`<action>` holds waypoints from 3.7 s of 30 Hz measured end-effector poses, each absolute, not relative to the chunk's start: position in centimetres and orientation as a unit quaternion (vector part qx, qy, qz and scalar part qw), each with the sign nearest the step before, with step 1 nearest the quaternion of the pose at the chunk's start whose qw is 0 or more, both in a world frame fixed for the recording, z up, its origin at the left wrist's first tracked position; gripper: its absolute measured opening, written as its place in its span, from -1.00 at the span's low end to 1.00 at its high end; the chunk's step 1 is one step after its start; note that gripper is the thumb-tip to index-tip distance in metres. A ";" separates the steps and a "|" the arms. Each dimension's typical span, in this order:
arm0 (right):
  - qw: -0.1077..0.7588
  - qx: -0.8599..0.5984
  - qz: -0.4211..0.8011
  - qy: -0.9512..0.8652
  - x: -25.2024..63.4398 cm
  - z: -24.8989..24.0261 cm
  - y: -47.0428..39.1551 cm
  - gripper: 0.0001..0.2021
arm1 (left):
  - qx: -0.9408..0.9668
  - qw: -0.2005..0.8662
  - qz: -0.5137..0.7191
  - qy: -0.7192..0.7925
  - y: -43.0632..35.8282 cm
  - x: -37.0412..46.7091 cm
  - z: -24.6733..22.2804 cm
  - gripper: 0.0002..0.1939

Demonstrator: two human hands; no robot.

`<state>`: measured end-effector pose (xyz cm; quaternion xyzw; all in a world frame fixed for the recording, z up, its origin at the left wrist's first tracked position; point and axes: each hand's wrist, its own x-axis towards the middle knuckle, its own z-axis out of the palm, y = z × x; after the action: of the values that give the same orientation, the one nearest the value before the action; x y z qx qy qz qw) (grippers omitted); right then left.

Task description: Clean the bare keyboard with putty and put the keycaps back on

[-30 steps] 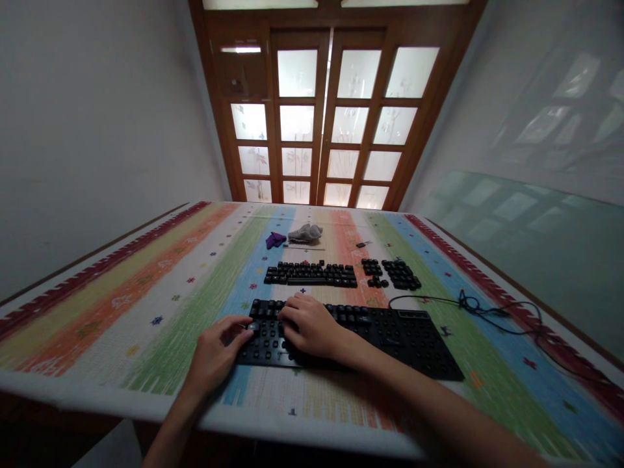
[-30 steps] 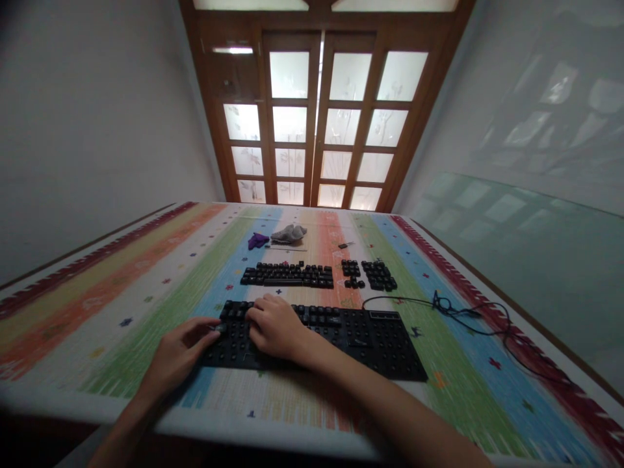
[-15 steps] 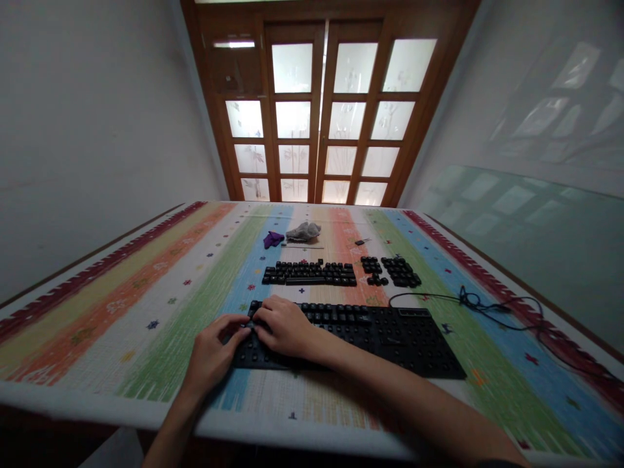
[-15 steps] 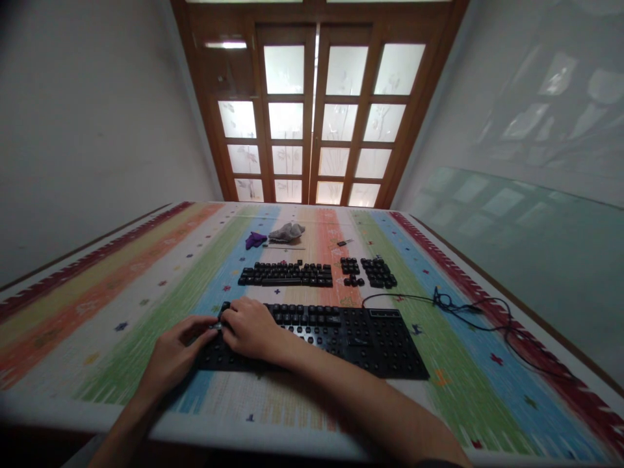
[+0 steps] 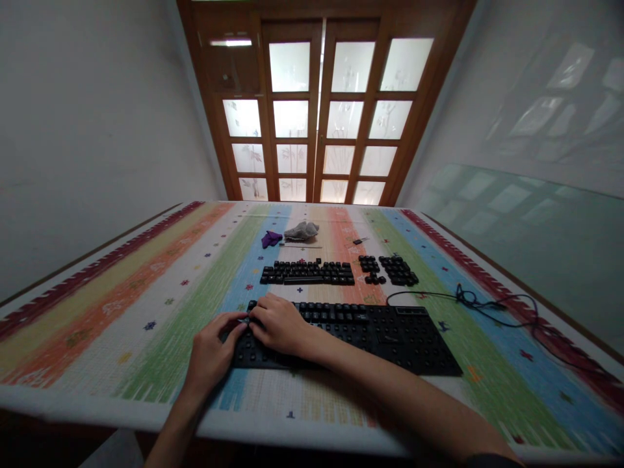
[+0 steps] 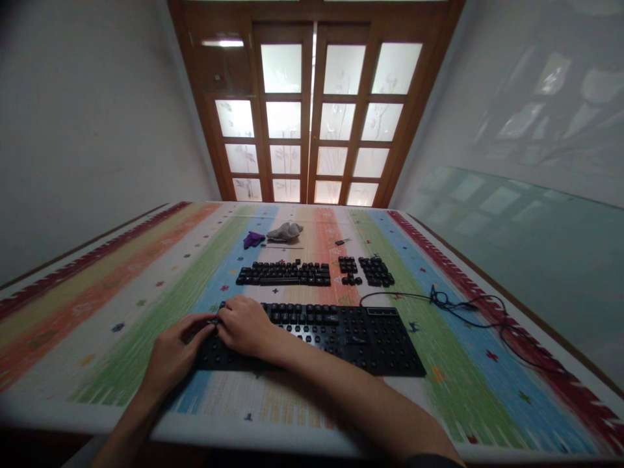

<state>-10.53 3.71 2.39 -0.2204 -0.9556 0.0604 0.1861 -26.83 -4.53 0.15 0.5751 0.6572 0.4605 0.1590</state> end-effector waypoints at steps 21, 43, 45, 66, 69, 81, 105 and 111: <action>0.114 -0.116 -0.064 -0.985 -11.7 2.5 1.7 -0.82 | 0.675 -0.003 0.396 0.623 -4.8 -26.6 -0.6 -0.78; 0.112 -0.375 0.014 -0.920 -11.0 6.1 15.1 -0.72 | 0.738 -0.101 0.428 0.512 -5.2 -25.8 -1.1 -0.80; 0.107 -0.395 0.018 -0.912 -11.4 5.7 16.4 -0.71 | 0.740 -0.098 0.426 0.512 -5.3 -25.9 -1.2 -0.80; 0.184 -0.427 0.112 -0.878 -12.4 5.6 18.3 -0.76 | 0.740 -0.089 0.425 0.513 -5.4 -26.1 -1.3 -0.79; 0.223 -0.398 0.129 -0.881 -11.9 6.6 17.4 -0.78 | 0.739 -0.084 0.425 0.516 -5.4 -26.1 -1.4 -0.79; 0.255 -0.196 0.199 -0.926 -8.3 6.0 7.9 -0.85 | 0.730 -0.088 0.431 0.523 -5.6 -25.7 -0.9 -0.80; 0.247 -0.161 0.064 -0.953 -9.2 2.2 4.5 -0.97 | 0.721 -0.094 0.438 0.528 -5.8 -25.5 -0.5 -0.81; 0.254 -0.173 0.039 -0.951 -9.3 1.9 4.1 -0.96 | 0.725 -0.092 0.438 0.524 -5.7 -25.5 -0.6 -0.80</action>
<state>-9.26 4.13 1.86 -0.1727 -0.9508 0.0395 0.2541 -25.50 -5.72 -0.57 0.7245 0.5243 0.4377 -0.0923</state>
